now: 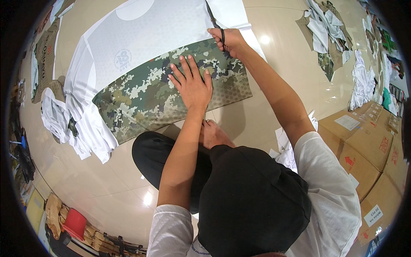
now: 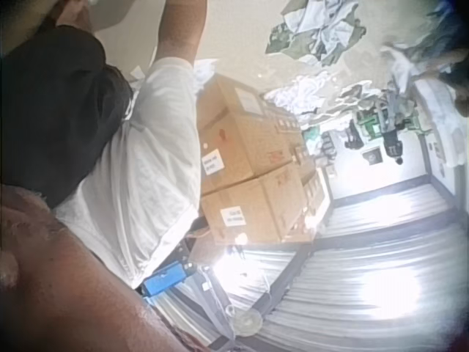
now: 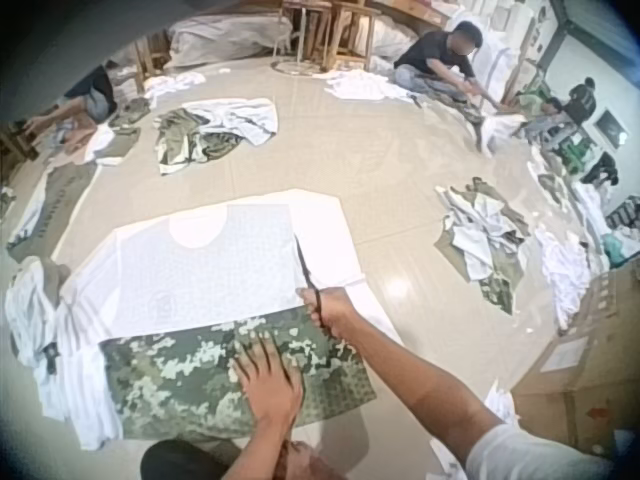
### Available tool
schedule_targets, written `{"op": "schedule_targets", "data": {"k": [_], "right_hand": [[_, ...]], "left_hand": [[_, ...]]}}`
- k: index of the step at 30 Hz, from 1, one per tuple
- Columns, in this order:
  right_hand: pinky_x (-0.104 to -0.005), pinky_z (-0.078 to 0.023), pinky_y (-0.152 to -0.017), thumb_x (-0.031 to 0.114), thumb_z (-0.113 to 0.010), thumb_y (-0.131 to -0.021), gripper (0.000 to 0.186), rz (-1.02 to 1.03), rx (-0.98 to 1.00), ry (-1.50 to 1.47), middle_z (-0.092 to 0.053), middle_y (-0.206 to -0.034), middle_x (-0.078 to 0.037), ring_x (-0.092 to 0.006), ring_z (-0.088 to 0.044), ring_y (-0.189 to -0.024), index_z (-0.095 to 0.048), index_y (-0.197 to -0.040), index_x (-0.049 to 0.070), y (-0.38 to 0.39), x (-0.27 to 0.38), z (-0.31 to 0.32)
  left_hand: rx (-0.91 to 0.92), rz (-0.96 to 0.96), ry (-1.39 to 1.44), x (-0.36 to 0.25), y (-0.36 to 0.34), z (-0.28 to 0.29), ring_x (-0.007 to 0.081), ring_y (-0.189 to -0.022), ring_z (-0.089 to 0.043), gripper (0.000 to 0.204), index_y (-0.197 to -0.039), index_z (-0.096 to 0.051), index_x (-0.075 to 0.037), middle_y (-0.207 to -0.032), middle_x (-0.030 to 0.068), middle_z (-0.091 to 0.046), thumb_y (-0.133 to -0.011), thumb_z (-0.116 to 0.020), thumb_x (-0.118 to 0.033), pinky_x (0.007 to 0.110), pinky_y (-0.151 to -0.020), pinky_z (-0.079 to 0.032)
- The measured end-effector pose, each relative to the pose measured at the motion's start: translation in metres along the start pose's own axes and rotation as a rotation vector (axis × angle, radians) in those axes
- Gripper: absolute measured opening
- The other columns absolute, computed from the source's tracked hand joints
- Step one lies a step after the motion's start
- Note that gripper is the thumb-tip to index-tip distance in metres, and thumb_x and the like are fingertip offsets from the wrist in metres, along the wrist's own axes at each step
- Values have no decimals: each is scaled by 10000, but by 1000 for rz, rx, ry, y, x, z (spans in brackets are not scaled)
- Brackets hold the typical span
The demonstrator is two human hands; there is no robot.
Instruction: The person sits on the floor and uses scissors to cut a piece of camouflage-patterned fabric. They align the fabric, cut along the edges, and separate the pieces, placing the cut sections aside.
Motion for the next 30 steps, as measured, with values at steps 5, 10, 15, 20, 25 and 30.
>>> {"op": "schedule_targets", "data": {"k": [5,10,15,20,25,30], "right_hand": [[-280,-443,-486,324,-889,-836,386,28,-3,-36,-591,-663,-25,-121,-529,-537,-628,-718,65,1,-2,-2],[-291,-434,-477,332,-876,-843,386,0,-37,-37,-589,-662,-24,-123,-521,-532,-628,-719,64,2,3,-3],[-302,-439,-484,332,-868,-850,377,29,-6,-72,-597,-689,-32,-127,-537,-553,-648,-767,38,0,16,-9],[-296,-442,-491,319,-867,-852,371,47,-10,-99,-603,-706,-37,-125,-551,-580,-667,-811,9,-2,21,-10],[-289,-445,-490,287,-872,-855,347,51,-26,-93,-608,-706,-36,-118,-548,-575,-678,-817,1,-6,21,-11],[-283,-446,-489,251,-870,-862,317,60,-17,-89,-617,-707,-38,-116,-549,-574,-679,-802,5,-3,22,-13]], "left_hand": [[4,1,-2,1,0,0,540,-1598,-82,740,-1691,-253,-61,-1748,227,-210,-1098,-387,-484,672,-1275,-50],[6,5,-1,0,0,0,536,-1598,-88,741,-1694,-245,-65,-1751,220,-207,-1100,-384,-484,665,-1277,-48],[5,4,-10,1,0,0,537,-1597,-94,740,-1695,-245,-66,-1753,218,-206,-1100,-386,-482,668,-1275,-47],[3,0,4,0,0,-2,539,-1596,-95,737,-1694,-253,-66,-1753,218,-206,-1100,-387,-482,674,-1271,-48],[-4,0,-4,2,1,-3,541,-1595,-97,732,-1693,-259,-70,-1752,218,-208,-1101,-384,-482,677,-1270,-52],[-6,0,3,1,0,-2,541,-1595,-96,729,-1692,-261,-72,-1753,217,-206,-1103,-382,-484,679,-1269,-55]]}}
Point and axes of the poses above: each hand's wrist, its own y-axis away from the middle knuckle, its own z-axis out of the back of the hand, x = y × z, the point moved 6 cm from there along -y, towards the middle knuckle
